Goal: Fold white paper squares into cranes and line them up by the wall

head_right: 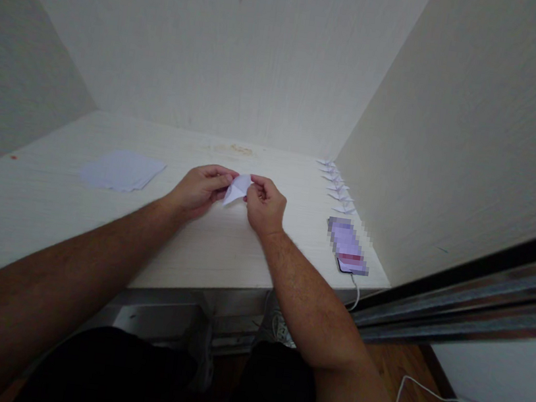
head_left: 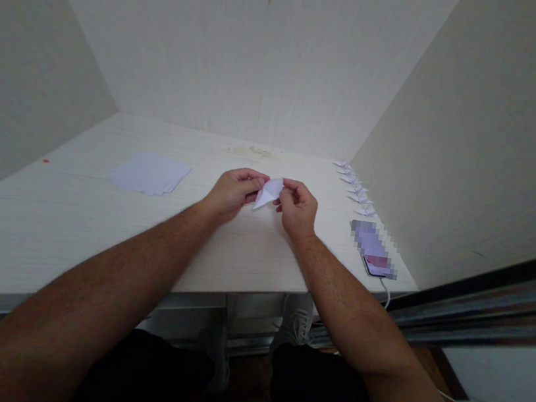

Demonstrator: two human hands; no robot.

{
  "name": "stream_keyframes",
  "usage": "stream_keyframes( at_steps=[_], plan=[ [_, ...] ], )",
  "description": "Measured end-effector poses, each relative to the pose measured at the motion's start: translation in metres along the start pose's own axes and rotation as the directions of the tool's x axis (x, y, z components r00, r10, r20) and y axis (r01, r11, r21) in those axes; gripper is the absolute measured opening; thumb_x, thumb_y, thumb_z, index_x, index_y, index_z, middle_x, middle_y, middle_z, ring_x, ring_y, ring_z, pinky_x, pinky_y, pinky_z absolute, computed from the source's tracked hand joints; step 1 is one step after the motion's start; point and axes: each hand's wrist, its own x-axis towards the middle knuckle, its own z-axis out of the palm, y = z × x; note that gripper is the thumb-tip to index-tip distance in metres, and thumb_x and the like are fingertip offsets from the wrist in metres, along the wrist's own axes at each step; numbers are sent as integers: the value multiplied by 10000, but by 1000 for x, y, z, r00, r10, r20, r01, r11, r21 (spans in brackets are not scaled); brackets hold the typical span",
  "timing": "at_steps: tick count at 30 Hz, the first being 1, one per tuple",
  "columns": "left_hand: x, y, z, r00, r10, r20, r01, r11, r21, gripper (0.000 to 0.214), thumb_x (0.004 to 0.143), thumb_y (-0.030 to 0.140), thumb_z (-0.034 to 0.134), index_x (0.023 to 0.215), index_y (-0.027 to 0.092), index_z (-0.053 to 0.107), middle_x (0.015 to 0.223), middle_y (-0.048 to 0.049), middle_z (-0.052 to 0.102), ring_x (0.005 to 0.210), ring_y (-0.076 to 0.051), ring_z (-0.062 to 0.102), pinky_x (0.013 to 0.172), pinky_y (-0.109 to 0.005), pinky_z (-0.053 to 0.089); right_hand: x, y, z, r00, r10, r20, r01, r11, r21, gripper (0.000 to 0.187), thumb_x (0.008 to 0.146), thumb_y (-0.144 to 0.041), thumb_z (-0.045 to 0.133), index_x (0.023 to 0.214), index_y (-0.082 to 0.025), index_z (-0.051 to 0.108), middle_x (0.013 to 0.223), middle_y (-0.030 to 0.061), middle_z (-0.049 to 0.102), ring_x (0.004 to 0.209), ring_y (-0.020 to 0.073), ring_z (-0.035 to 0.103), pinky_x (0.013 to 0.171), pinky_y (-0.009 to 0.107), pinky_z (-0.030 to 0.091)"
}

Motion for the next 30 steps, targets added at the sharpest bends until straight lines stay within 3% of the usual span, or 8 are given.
stream_keyframes(
  at_steps=[6, 13, 17, 24, 30],
  plan=[
    [0, 3, 1, 999, -32, -35, 30, 997, -72, 283, 583, 188, 814, 834, 137, 695, 781, -35, 681, 773, -147, 657, 800, -329, 545, 2, -6, 0, 989, 136, 58, -139, 989, 44, 208, 728, -334, 693, 887, -200, 701, 675, -11, 692, 624, 134, 653, 516, 241, 539],
    [0, 0, 2, 999, 15, -49, -18, 997, -76, 303, 569, 169, 792, 850, 154, 680, 771, -16, 673, 753, -137, 650, 772, -304, 542, 3, -6, 1, 975, 165, 147, -187, 970, 153, 258, 664, -331, 756, 882, -205, 702, 766, -6, 721, 693, 141, 682, 557, 262, 595],
    [-5, 2, 6, 1000, 2, -22, -2, 1000, 3, 375, 538, 141, 783, 902, 154, 695, 826, -29, 709, 744, -143, 667, 734, -297, 548, 3, -5, 2, 977, 183, 112, -199, 968, 153, 244, 660, -318, 755, 867, -196, 707, 730, -17, 717, 606, 118, 651, 525, 253, 583],
    [-7, 4, 5, 998, 60, -18, -53, 967, 249, 181, 637, 258, 759, 769, 144, 707, 710, -27, 688, 618, -145, 626, 570, -267, 519, 2, -6, 3, 972, 193, 138, -209, 972, 112, 221, 675, -304, 747, 867, -195, 739, 696, -15, 721, 593, 119, 651, 533, 256, 591],
    [-5, 1, 2, 998, 50, 32, -57, 962, 268, 282, 595, 274, 858, 743, 150, 652, 680, -34, 686, 584, -140, 627, 543, -261, 518, 3, -8, 1, 954, 220, 203, -256, 951, 173, 184, 676, -309, 738, 827, -206, 757, 721, -13, 741, 581, 118, 664, 538, 269, 612]
  ],
)
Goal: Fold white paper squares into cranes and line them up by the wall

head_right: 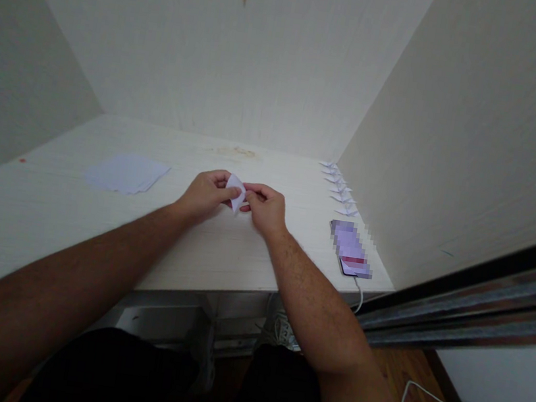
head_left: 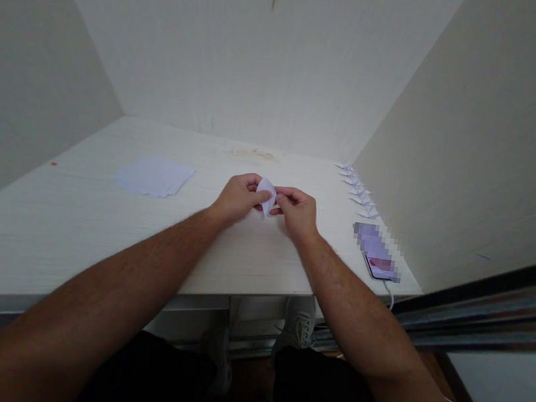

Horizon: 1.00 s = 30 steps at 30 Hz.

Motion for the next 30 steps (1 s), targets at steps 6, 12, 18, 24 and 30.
stream_keyframes(
  at_steps=[6, 12, 18, 24, 30],
  plan=[
    [-1, 0, 1, 1000, 16, 15, -16, 999, 31, 284, 615, 287, 852, 727, 157, 626, 672, -23, 673, 585, -131, 617, 552, -249, 498, 0, -2, -2, 998, 57, 16, -58, 996, 64, 204, 646, -327, 790, 789, -196, 729, 708, -13, 726, 593, 119, 668, 537, 262, 613],
    [-1, 1, 1, 999, 49, 11, -50, 996, 72, 249, 631, 302, 808, 701, 175, 606, 623, 22, 616, 564, -112, 546, 544, -235, 425, -2, -4, -2, 992, 108, 66, -114, 989, 89, 284, 619, -397, 835, 753, -195, 687, 650, -26, 683, 578, 112, 648, 512, 236, 578],
    [-1, 1, 1, 997, 82, 6, -82, 996, 21, 276, 584, 326, 827, 694, 173, 627, 637, 27, 599, 585, -103, 504, 579, -241, 387, -3, -5, -4, 988, 130, 81, -138, 986, 97, 320, 620, -437, 842, 758, -196, 683, 638, -23, 670, 594, 112, 638, 515, 227, 555],
    [0, -2, -1, 995, 96, 11, -96, 995, 0, 220, 603, 294, 807, 700, 164, 658, 652, 17, 627, 604, -103, 517, 611, -247, 397, -4, -7, -5, 985, 143, 100, -153, 983, 105, 360, 601, -452, 872, 766, -203, 671, 659, -24, 672, 620, 121, 646, 504, 223, 547],
    [2, -6, -3, 995, 95, 28, -94, 996, -9, 173, 624, 251, 778, 717, 163, 661, 670, 18, 642, 623, -108, 549, 630, -249, 417, -3, -4, -4, 990, 104, 95, -113, 989, 92, 358, 561, -414, 902, 728, -191, 677, 649, -23, 689, 565, 110, 631, 494, 230, 549]
  ],
)
